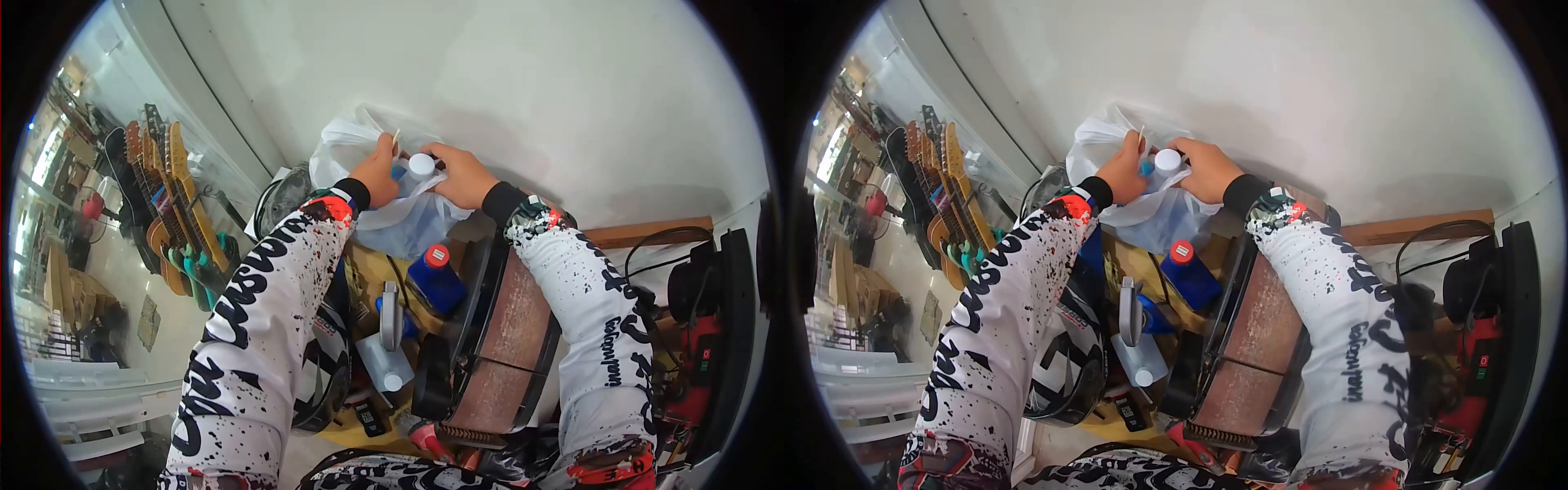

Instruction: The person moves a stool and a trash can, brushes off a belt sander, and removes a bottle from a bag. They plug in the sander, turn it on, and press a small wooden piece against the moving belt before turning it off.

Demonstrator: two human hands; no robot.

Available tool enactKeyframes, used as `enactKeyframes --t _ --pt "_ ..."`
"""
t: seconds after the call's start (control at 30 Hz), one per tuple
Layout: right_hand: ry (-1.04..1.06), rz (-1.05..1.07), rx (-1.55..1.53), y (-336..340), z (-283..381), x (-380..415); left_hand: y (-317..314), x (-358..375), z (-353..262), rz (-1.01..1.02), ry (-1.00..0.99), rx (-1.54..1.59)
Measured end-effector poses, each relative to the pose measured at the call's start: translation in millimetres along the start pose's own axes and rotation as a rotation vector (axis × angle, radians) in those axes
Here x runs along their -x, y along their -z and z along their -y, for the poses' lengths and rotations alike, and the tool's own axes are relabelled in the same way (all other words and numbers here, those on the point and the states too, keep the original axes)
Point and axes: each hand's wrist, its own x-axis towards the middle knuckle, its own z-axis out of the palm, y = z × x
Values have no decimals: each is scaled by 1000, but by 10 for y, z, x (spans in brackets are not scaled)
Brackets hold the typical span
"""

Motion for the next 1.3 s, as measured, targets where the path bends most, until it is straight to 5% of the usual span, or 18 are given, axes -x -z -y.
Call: enactKeyframes --t 0.4,0.47,0.57,0.7,0.83,0.9,0.93,0.97,1.0,1.07,1.1,1.3 --pt "69 29 -191 458 -16 343 195 58 70 180 -64 -76" --pt "-333 -141 -31 552 21 413 231 154 47 196 -1 -30" --pt "-371 103 305 614 -129 498 209 227 -13 -50 14 80" --pt "-287 134 447 464 -124 447 633 299 -16 -187 120 93" --pt "-131 790 871 293 39 -5 1255 508 -97 -268 88 95" --pt "-57 1057 818 -233 -887 -395 1397 687 -166 -272 87 114" --pt "467 1317 779 -334 -731 -564 1471 743 -167 -273 76 57" --pt "-176 1292 291 -467 -946 -653 1487 802 -220 -268 58 60" --pt "-462 1095 500 -285 -164 -521 1508 902 -263 -246 112 68" --pt "-259 908 755 -749 -719 -628 1589 991 -45 -251 171 65" --pt "-39 1090 901 -1005 -1176 -744 1564 1028 -92 -268 180 111" --pt "-187 943 795 -1314 -832 -1006 1535 985 -172 -242 194 86"
